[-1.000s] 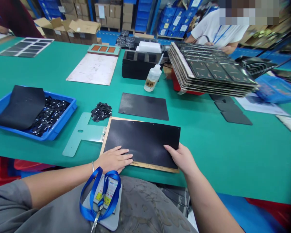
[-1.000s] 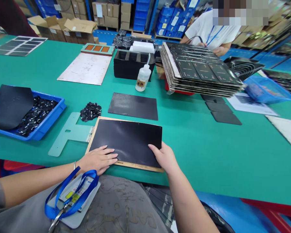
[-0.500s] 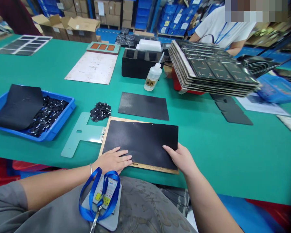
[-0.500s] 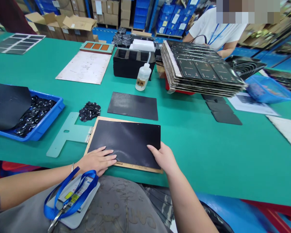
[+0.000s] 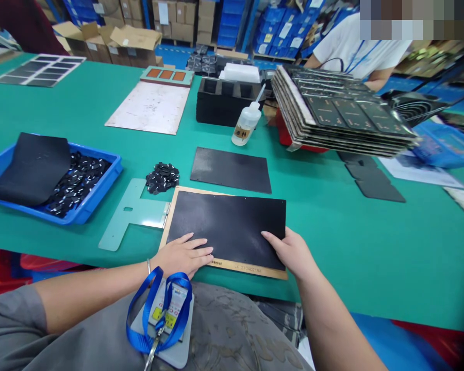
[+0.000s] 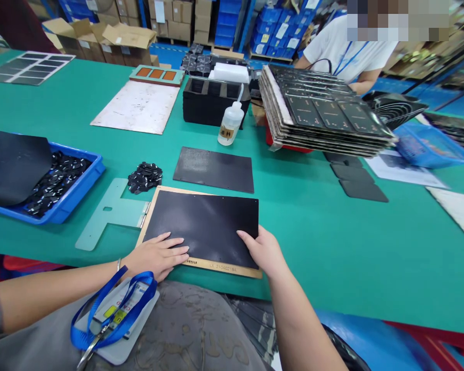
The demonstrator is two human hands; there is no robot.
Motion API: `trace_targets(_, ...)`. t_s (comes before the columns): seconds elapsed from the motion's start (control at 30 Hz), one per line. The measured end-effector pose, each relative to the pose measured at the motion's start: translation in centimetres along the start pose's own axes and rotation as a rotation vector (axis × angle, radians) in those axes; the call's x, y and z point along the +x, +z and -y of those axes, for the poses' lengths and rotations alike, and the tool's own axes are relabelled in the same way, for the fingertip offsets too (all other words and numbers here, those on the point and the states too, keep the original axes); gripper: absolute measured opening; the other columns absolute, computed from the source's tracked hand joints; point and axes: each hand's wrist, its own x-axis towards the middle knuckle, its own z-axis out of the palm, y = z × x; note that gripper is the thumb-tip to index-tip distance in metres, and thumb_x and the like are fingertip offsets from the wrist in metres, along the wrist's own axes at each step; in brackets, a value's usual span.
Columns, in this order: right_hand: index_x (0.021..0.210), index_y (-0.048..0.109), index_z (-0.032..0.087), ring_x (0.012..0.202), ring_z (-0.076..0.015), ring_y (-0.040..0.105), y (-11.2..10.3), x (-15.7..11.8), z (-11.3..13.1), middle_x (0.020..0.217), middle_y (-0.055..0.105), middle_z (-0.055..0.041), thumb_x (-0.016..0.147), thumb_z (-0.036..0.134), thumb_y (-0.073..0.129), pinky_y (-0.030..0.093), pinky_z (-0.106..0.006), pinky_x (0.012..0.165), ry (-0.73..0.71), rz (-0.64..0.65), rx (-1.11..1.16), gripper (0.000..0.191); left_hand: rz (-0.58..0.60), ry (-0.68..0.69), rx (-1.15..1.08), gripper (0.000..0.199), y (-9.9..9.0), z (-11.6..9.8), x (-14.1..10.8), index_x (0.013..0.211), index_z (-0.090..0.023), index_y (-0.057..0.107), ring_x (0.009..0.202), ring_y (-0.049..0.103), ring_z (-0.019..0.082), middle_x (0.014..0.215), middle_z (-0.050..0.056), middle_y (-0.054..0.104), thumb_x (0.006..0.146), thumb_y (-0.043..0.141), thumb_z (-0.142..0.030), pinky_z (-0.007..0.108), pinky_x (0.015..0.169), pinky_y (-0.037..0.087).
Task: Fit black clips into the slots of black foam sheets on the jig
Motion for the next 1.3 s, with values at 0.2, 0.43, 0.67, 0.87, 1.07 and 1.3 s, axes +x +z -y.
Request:
trace_targets(0.2, 0.113, 0.059, 0.017, 0.101, -0.0277, 0.059, -0.1, 0.0, 0.3, 0.112, 0.063, -0.0092, 0.079, 0.047, 0.054, 0.048, -0.041, 0.087, 0.049, 0.014, 0.084, 0.045, 0.071, 0.019, -0.061, 0.035, -1.5, 0.0, 1.3, 0.117, -0.025, 0.056, 0.123, 0.043, 0.021, 0.128, 0.001, 0.055, 0.085, 0.048, -0.037, 0.042, 0.108, 0.022)
trace_targets(0.43, 0.111, 0.060, 0.020, 0.104, -0.0280, 0.058, -0.3, 0.4, 0.1, 0.113, 0.063, -0.0066, 0.081, 0.049, 0.054, 0.053, -0.039, 0.082, 0.194, 0.133, 0.422, 0.042, -0.114, -0.306, 0.018, 0.053, -3.3, 3.9, 7.9, 0.130, -0.015, 0.044, 0.133, 0.025, 0.029, 0.145, 0.013, 0.031, 0.085, 0.046, -0.042, 0.048, 0.108, 0.019)
trace_targets(0.67, 0.114, 0.057, 0.018, 0.103, -0.0284, 0.059, -0.6, 0.6, 0.6, 0.113, 0.062, -0.0076, 0.081, 0.042, 0.055, 0.056, -0.038, 0.076, 0.251, 0.215, 0.546, 0.041, -0.061, -0.352, 0.037, 0.064, -1.7, 5.6, 9.3, 0.139, -0.013, 0.029, 0.135, 0.020, 0.029, 0.147, 0.011, 0.027, 0.087, 0.036, -0.050, 0.051, 0.108, 0.015)
trace_targets(0.87, 0.113, 0.058, 0.017, 0.097, -0.0292, 0.062, -0.6, 1.2, 0.4, 0.109, 0.064, -0.0079, 0.079, 0.040, 0.056, 0.057, -0.038, 0.070, 0.309, 0.231, 0.552, 0.041, -0.068, -0.364, 0.025, 0.065, -2.0, 5.6, 9.7, 0.138, -0.014, 0.032, 0.134, 0.023, 0.027, 0.145, 0.010, 0.032, 0.087, 0.035, -0.054, 0.050, 0.109, 0.014)
trace_targets(1.07, 0.108, 0.060, 0.017, 0.090, -0.0280, 0.065, -0.8, 1.2, 0.8, 0.105, 0.066, -0.0080, 0.079, 0.040, 0.056, 0.057, -0.038, 0.069, 0.323, 0.247, 0.509, 0.037, -0.034, -0.304, 0.001, 0.062, -2.7, 5.5, 7.7, 0.137, -0.015, 0.034, 0.135, 0.022, 0.027, 0.145, 0.010, 0.032, 0.087, 0.038, -0.051, 0.048, 0.109, 0.014)
trace_targets(1.3, 0.103, 0.063, 0.018, 0.079, -0.0276, 0.066, -0.8, 1.0, 1.3, 0.099, 0.068, -0.0086, 0.078, 0.038, 0.057, 0.056, -0.037, 0.062, 0.336, 0.220, 0.519, 0.032, 0.039, -0.186, -0.007, 0.061, -2.5, 2.1, -4.1, 0.141, -0.020, 0.027, 0.135, 0.023, 0.023, 0.145, 0.009, 0.033, 0.089, 0.041, -0.047, 0.041, 0.110, 0.018)
